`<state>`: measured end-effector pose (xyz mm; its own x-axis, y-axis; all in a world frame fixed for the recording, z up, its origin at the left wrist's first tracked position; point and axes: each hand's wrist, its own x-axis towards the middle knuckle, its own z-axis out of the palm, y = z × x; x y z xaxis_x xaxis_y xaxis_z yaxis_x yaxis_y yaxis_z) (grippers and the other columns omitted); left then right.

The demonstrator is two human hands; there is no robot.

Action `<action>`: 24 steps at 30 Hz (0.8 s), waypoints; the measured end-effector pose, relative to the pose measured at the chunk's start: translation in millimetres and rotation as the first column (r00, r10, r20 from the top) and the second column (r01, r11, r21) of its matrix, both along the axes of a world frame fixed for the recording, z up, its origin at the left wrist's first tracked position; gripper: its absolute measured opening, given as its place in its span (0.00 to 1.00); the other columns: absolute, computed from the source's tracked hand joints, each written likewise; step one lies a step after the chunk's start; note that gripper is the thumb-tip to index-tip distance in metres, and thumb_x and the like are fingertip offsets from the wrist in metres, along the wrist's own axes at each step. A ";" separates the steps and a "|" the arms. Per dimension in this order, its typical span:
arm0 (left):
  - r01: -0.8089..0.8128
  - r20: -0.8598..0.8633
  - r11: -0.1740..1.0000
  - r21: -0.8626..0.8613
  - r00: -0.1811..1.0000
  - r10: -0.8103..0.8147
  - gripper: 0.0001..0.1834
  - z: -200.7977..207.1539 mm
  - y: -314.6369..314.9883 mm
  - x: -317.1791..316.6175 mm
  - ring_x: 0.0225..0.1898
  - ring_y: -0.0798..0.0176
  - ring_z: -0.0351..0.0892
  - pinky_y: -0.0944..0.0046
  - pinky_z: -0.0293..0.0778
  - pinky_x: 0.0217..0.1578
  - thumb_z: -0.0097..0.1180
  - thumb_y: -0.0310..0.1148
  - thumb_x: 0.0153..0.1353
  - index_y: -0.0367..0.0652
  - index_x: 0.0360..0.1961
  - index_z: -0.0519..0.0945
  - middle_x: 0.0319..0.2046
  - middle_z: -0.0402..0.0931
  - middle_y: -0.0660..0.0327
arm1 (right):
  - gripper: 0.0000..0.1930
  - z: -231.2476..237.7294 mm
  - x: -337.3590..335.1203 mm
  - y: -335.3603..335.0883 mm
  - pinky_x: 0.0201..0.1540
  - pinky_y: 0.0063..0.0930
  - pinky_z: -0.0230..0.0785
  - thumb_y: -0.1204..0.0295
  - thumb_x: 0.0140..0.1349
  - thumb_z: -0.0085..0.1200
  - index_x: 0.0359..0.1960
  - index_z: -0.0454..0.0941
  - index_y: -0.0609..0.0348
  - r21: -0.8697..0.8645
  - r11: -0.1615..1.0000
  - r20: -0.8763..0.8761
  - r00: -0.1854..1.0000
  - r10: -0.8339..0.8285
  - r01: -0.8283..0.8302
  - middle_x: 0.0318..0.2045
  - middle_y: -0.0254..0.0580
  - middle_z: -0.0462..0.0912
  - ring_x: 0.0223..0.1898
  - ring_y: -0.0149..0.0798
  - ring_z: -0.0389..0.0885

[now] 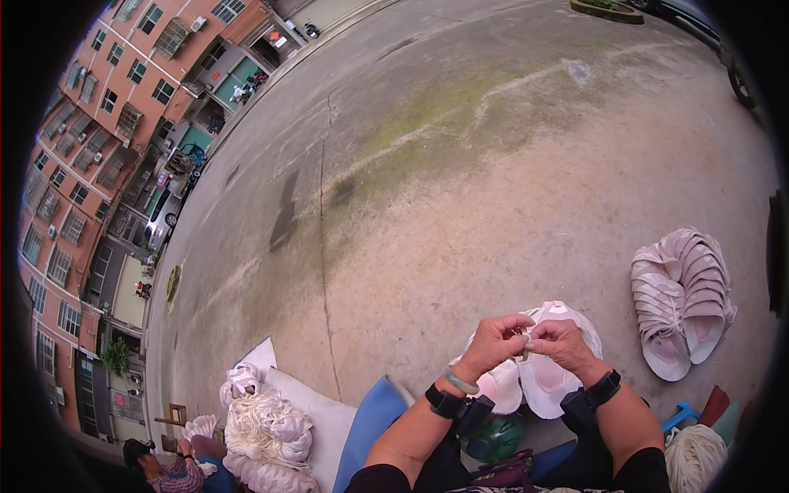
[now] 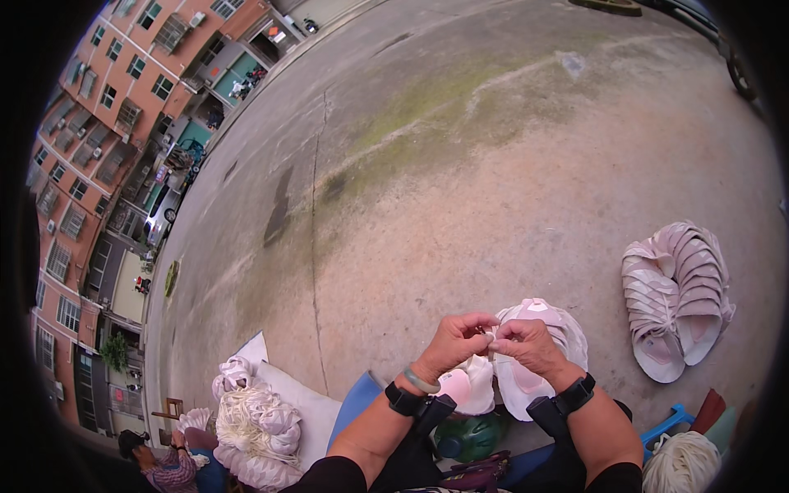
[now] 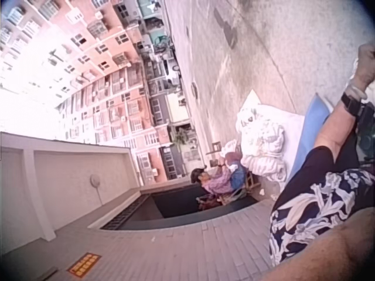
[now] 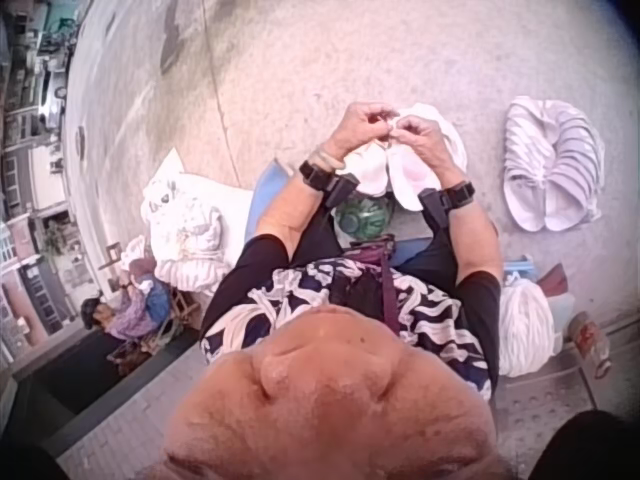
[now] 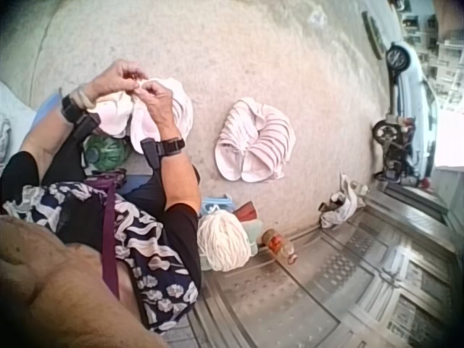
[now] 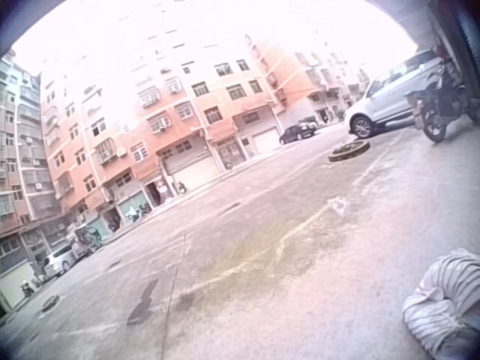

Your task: The recorder is lacing white and pink athletic shoes while seated outdoors.

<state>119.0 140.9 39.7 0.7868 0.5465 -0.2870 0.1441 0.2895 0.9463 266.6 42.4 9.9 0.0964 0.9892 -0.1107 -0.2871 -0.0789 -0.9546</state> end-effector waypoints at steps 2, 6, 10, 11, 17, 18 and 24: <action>0.050 0.005 0.989 0.138 0.999 -0.051 0.09 -1.1 -0.3 0.0 0.22 0.75 0.73 0.75 0.70 0.25 0.50 0.22 0.52 0.33 0.35 0.77 0.22 0.75 0.67 | 0.06 0.7 0.4 -0.2 0.28 0.16 0.61 0.74 0.51 0.58 0.23 0.75 0.61 -0.031 0.999 0.050 0.998 0.022 -0.021 0.21 0.27 0.74 0.24 0.20 0.68; 0.156 -0.076 0.902 0.402 0.988 -0.137 0.07 -4.9 2.6 -0.8 0.22 0.74 0.73 0.74 0.70 0.25 0.50 0.21 0.51 0.33 0.32 0.77 0.20 0.74 0.64 | 0.06 0.4 1.5 -0.3 0.27 0.16 0.61 0.74 0.51 0.56 0.21 0.74 0.61 -0.063 0.997 0.182 0.981 0.060 -0.050 0.20 0.26 0.72 0.23 0.20 0.66; 0.165 -0.141 0.730 0.664 0.985 -0.095 0.07 -9.0 0.8 0.5 0.21 0.70 0.74 0.71 0.70 0.24 0.49 0.20 0.50 0.36 0.30 0.77 0.18 0.73 0.57 | 0.06 -3.7 1.2 1.8 0.26 0.16 0.61 0.74 0.52 0.54 0.21 0.73 0.61 -0.087 0.994 0.085 0.994 0.066 -0.058 0.19 0.27 0.72 0.23 0.20 0.66; 0.134 -0.141 0.652 0.747 0.989 -0.042 0.07 -9.7 -0.6 1.4 0.21 0.67 0.74 0.70 0.69 0.24 0.48 0.20 0.51 0.37 0.30 0.77 0.18 0.73 0.54 | 0.06 -4.7 0.9 2.3 0.26 0.16 0.61 0.74 0.53 0.53 0.21 0.73 0.62 -0.068 0.997 0.084 0.995 0.048 -0.042 0.19 0.27 0.72 0.23 0.21 0.67; -0.077 -0.002 0.620 0.781 0.992 0.125 0.07 -7.7 -8.3 5.9 0.21 0.61 0.76 0.68 0.70 0.24 0.50 0.21 0.51 0.38 0.32 0.77 0.20 0.74 0.52 | 0.06 -4.0 -2.1 5.7 0.26 0.17 0.63 0.76 0.58 0.45 0.32 0.75 0.63 -0.063 0.996 -0.002 0.998 -0.061 0.061 0.20 0.29 0.73 0.23 0.21 0.68; -0.071 0.001 0.620 0.781 0.994 0.111 0.07 -7.1 -9.0 6.5 0.21 0.61 0.76 0.68 0.70 0.24 0.50 0.21 0.51 0.38 0.32 0.77 0.20 0.74 0.52 | 0.06 -2.5 -1.8 5.6 0.26 0.17 0.63 0.76 0.58 0.45 0.32 0.75 0.63 -0.040 0.997 -0.017 0.998 -0.059 0.058 0.20 0.29 0.73 0.23 0.21 0.68; -0.090 0.015 0.636 0.767 0.992 0.122 0.07 -8.8 -12.3 8.0 0.23 0.59 0.77 0.67 0.71 0.24 0.51 0.20 0.50 0.37 0.32 0.77 0.22 0.75 0.51 | 0.09 3.9 5.4 4.0 0.27 0.17 0.69 0.76 0.58 0.45 0.38 0.74 0.66 -0.103 0.993 -0.093 0.995 0.044 -0.053 0.21 0.33 0.76 0.22 0.24 0.74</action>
